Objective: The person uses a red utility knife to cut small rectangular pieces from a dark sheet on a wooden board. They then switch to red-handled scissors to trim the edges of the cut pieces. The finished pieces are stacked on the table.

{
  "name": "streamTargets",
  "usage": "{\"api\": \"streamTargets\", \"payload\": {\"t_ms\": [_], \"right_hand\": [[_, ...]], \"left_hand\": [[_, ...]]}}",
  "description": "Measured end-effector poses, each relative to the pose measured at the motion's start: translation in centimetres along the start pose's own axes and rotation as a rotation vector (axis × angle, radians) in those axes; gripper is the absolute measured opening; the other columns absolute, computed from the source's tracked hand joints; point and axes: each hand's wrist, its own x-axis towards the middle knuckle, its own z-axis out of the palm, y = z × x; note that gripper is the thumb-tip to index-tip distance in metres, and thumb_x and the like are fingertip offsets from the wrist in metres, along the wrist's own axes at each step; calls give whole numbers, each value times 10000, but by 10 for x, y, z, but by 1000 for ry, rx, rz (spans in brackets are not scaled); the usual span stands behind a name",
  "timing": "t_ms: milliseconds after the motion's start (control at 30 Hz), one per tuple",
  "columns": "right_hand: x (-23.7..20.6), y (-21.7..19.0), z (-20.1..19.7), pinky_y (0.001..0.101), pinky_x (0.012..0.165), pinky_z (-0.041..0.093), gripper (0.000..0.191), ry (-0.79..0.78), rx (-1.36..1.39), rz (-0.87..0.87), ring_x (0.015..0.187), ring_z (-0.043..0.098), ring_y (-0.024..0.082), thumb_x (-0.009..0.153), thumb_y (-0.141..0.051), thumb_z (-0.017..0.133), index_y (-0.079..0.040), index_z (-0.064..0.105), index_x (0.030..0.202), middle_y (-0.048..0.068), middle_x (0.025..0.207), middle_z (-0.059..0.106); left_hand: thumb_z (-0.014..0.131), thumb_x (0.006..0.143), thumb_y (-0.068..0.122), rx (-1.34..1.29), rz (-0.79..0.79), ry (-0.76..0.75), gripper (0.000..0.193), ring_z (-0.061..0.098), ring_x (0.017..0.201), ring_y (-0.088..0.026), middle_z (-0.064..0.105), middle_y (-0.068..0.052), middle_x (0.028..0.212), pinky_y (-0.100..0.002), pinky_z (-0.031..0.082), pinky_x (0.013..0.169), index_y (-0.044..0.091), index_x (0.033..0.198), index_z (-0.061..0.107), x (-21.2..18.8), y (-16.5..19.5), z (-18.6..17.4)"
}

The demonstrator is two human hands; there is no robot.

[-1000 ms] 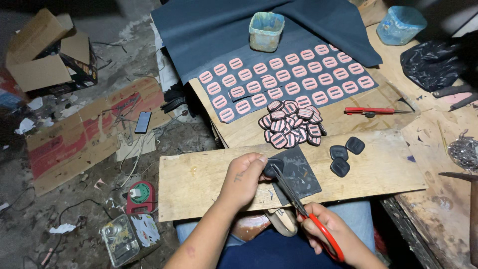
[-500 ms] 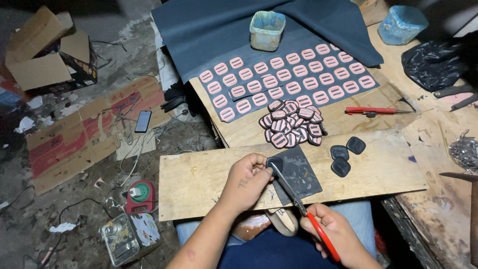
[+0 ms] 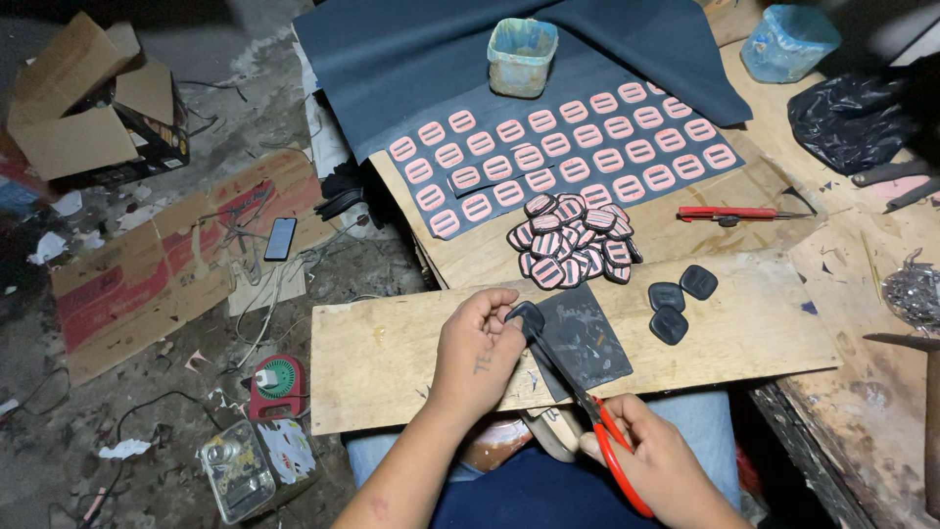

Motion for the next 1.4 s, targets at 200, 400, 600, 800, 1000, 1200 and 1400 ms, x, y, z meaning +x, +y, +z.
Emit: {"api": "streamTargets", "payload": {"t_ms": [200, 400, 600, 800, 1000, 1200, 1400], "right_hand": [[1, -3, -1, 238, 570, 404, 276, -10, 11, 33, 643, 417, 77, 808, -185, 836, -47, 653, 962, -31, 685, 443], [2, 1, 2, 243, 562, 389, 273, -22, 98, 66, 639, 424, 78, 810, -184, 824, -39, 662, 975, -37, 691, 467], [1, -7, 1, 248, 562, 401, 269, 2, 59, 55, 635, 444, 81, 818, -207, 827, -33, 662, 942, -27, 693, 483], [-2, -32, -2, 279, 570, 480, 346, 45, -200, 85, 602, 543, 121, 787, -299, 852, -57, 658, 940, 43, 649, 603], [-3, -39, -2, 270, 588, 502, 319, 46, -134, 51, 628, 582, 112, 783, -257, 829, -63, 683, 990, 37, 691, 672], [-3, -33, -1, 256, 584, 493, 299, 74, -97, 43, 633, 567, 99, 780, -204, 831, -54, 694, 1000, 29, 699, 661], [-2, -28, 0, 247, 577, 485, 274, 56, -58, 42, 630, 553, 89, 784, -185, 830, -36, 694, 969, 16, 694, 647]], "left_hand": [[655, 895, 4, 192, 95, 50, 196, 621, 725, -56, 680, -37, 867, -215, 532, 660, -32, 1088, 660, -4, 5, 0], [648, 898, 14, 209, 90, 7, 153, 622, 698, -51, 688, -15, 821, -217, 528, 638, -19, 1044, 679, -6, 4, -1], [652, 919, 23, 10, -71, -29, 152, 526, 628, -25, 647, -15, 757, -201, 431, 549, -41, 1055, 678, -8, -7, 3], [649, 898, 7, -25, -60, 60, 182, 548, 641, -12, 666, 5, 793, -184, 450, 564, -52, 1070, 654, -5, -16, 6], [658, 901, -1, -34, -60, 62, 180, 525, 618, -18, 639, -1, 767, -189, 425, 543, -50, 1074, 644, -4, -17, 4], [652, 914, 0, -131, -86, 39, 155, 549, 626, -18, 663, -10, 791, -186, 435, 559, -39, 1063, 638, -1, -18, 1], [649, 917, -5, -177, -84, 23, 149, 572, 652, -15, 674, -6, 823, -184, 454, 584, -40, 1060, 626, 0, -22, -1]]}}
